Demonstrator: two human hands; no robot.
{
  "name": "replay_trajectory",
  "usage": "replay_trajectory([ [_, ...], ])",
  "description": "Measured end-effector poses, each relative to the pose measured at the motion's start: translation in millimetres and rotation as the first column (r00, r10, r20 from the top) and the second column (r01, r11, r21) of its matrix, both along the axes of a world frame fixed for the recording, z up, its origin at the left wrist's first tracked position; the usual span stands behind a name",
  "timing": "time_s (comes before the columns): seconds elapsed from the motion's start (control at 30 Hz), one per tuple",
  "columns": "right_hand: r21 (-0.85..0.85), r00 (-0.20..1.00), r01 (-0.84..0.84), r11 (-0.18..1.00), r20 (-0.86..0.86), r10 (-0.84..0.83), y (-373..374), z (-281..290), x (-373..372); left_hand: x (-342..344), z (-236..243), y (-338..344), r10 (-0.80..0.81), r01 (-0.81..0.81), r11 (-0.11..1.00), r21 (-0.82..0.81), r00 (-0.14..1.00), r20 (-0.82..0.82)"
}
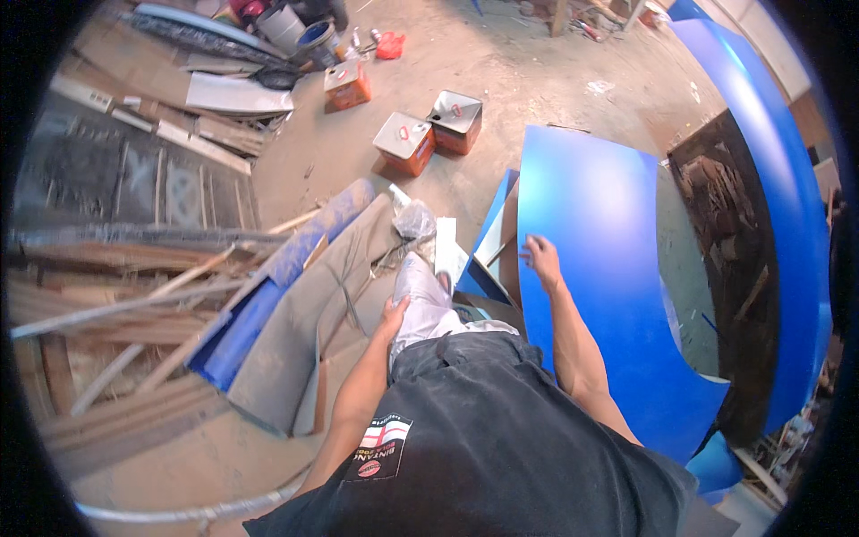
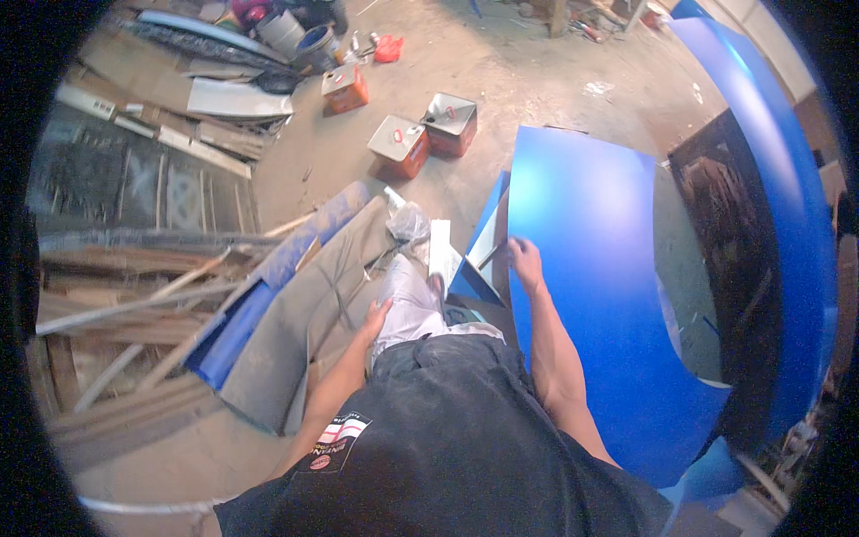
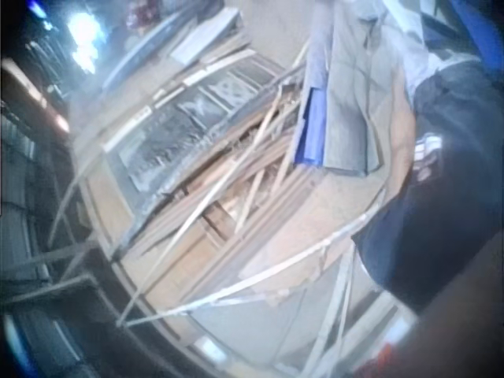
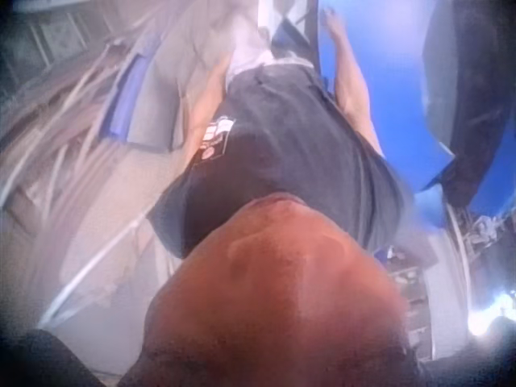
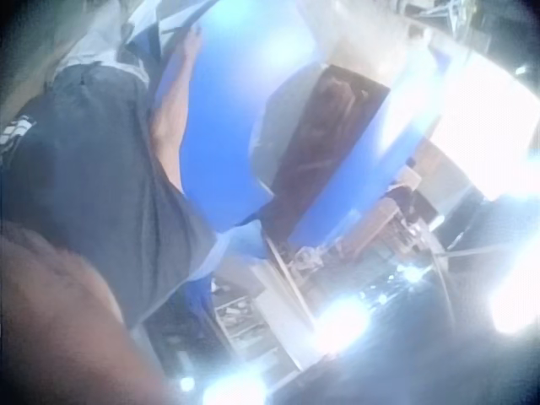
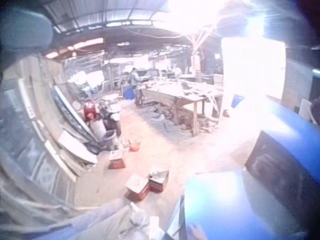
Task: The person uses a miter saw to cut a long piece of light-colored wood and a black plastic strip. They position the materials on the saw table, lower the blade to cut, and then remove the cut pieces.
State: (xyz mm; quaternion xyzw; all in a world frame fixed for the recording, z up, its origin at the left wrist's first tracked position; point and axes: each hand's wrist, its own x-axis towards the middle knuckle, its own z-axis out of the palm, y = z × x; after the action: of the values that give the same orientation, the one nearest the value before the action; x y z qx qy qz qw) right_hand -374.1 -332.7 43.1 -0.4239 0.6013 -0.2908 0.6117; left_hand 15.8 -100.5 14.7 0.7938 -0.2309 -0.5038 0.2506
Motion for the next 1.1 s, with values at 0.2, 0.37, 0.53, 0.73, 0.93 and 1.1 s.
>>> replay_trajectory([
  [0.2,-0.140,0.982,0.179,0.974,0.080,-0.169,-80.8,36.9,62.7,53.0,-17.0,-168.9,-0.415,0.411,0.908,0.078,0.909,0.043],
  [0.37,0.001,0.915,0.393,0.920,0.102,-0.391,-155.2,1.5,87.8,81.2,-71.6,-307.3,-0.450,0.464,0.872,0.156,0.886,-0.114],
  [0.53,0.156,0.888,0.430,0.889,-0.251,-0.385,-279.5,-50.3,115.5,127.2,-90.3,-486.7,-0.786,0.762,0.558,0.327,0.613,-0.086],
  [0.73,0.125,0.943,0.115,0.985,-0.326,-0.069,-406.3,-61.8,126.4,154.6,-67.8,-696.3,-0.795,0.798,0.578,0.168,0.598,-0.101],
  [0.93,0.259,0.822,0.564,0.784,-0.261,-0.506,-461.5,-49.6,84.1,135.0,-44.7,-882.0,-0.765,0.753,0.644,0.134,0.639,0.085],
  [1.1,0.355,0.785,0.617,0.703,-0.345,-0.515,-405.9,-97.1,50.4,96.3,-58.9,-976.3,-0.869,0.868,0.488,0.091,0.472,0.152],
])
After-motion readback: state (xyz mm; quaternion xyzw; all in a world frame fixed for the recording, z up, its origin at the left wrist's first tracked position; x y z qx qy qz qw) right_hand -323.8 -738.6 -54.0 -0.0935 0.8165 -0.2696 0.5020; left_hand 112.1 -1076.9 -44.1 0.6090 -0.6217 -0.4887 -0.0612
